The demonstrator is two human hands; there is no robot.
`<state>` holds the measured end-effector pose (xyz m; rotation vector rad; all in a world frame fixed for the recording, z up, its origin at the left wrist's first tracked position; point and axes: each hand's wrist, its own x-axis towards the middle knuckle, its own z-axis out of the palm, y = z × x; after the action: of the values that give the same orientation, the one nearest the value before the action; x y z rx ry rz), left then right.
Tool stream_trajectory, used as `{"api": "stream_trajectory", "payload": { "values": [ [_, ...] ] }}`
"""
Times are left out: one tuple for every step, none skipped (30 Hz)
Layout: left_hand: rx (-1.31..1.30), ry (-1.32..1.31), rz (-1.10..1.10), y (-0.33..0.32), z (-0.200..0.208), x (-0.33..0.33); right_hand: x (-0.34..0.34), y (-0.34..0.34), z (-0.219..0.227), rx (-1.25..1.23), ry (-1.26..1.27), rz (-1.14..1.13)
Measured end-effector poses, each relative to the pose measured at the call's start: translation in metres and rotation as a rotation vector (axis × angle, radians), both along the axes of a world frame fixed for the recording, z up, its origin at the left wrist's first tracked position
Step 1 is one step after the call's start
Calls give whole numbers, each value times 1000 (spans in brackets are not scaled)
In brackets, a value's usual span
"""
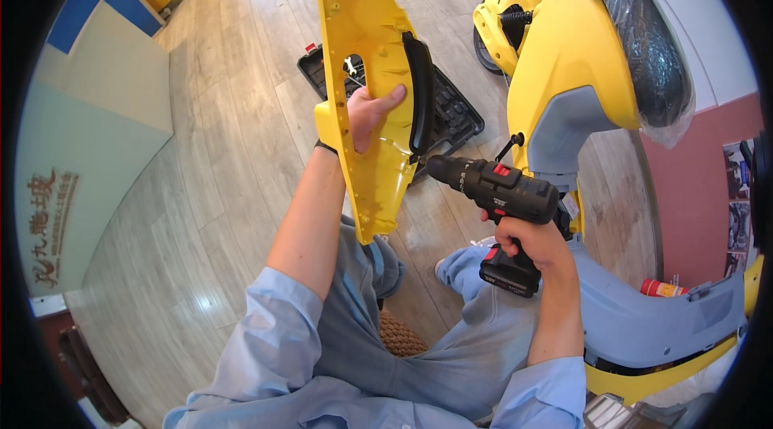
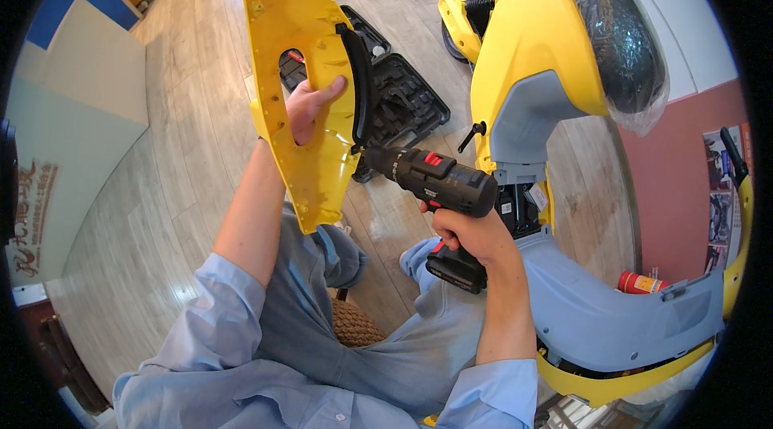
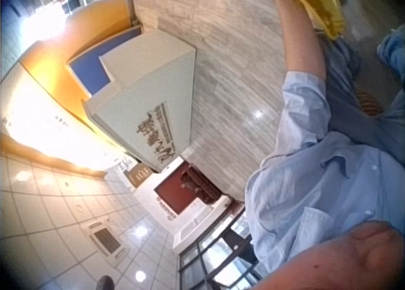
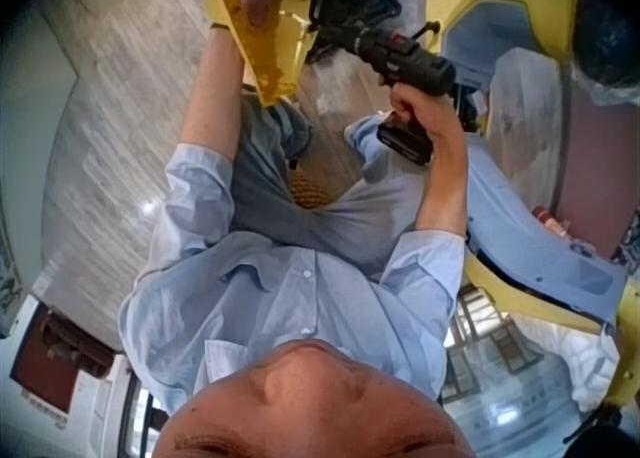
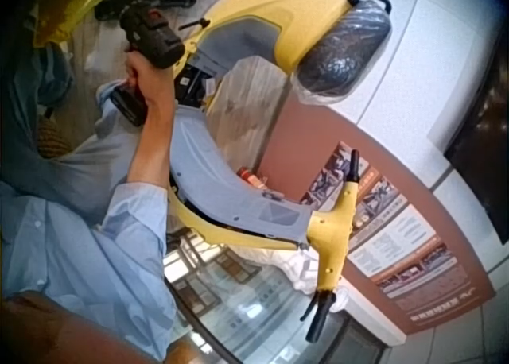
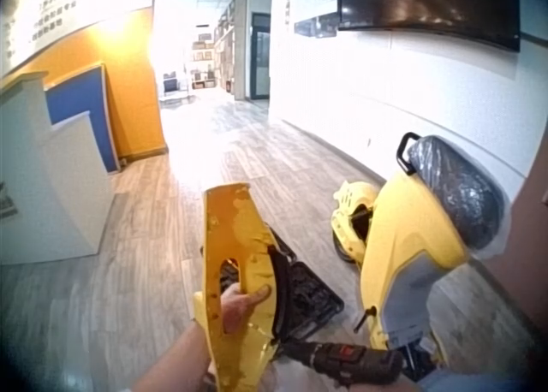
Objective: Disassembling a yellow electric scooter's front panel and body components using an electric drill.
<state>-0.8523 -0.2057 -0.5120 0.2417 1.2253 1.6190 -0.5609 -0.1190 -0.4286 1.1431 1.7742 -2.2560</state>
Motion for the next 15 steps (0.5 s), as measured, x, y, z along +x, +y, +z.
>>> {"api": "stream_trajectory", "payload": {
  "values": [
    [0,2,2,-1,0,-1,-1,0,1,0,2,2],
    [22,-18,-6,-2,-1,-2,-1,0,1,-8,1,-7],
    [44,-38,-14,-3,-1,-3,-1,0,1,-17,1,-15],
    [43,-36,-13,-4,-1,-3,-2,-1,0,-18,3,-14],
    [27,-25,-18,-2,-2,-2,-1,0,-1,-13,-6,-14],
    [10,-13,-23,-1,-3,-1,0,0,-1,-7,-15,-15],
    [12,-16,-25,1,-4,0,1,1,-1,-6,-18,-17],
    [21,-16,-29,1,-4,0,1,1,-1,-9,-24,-13],
    [31,-16,-33,1,-4,0,0,1,0,-11,-29,-9],
    [30,-15,-33,1,-4,0,1,1,0,-12,-29,-9],
    [27,-4,-34,0,-4,-1,1,1,-1,-13,-25,-4],
    [23,7,-35,-1,-4,-3,0,1,-1,-14,-22,0],
    [22,10,-33,-2,-4,-3,0,1,-1,-15,-20,2],
    [21,10,-33,-1,-5,-3,0,1,-1,-13,-18,8],
    [21,11,-32,0,-6,-2,1,2,-1,-10,-16,15]
  ]
}}
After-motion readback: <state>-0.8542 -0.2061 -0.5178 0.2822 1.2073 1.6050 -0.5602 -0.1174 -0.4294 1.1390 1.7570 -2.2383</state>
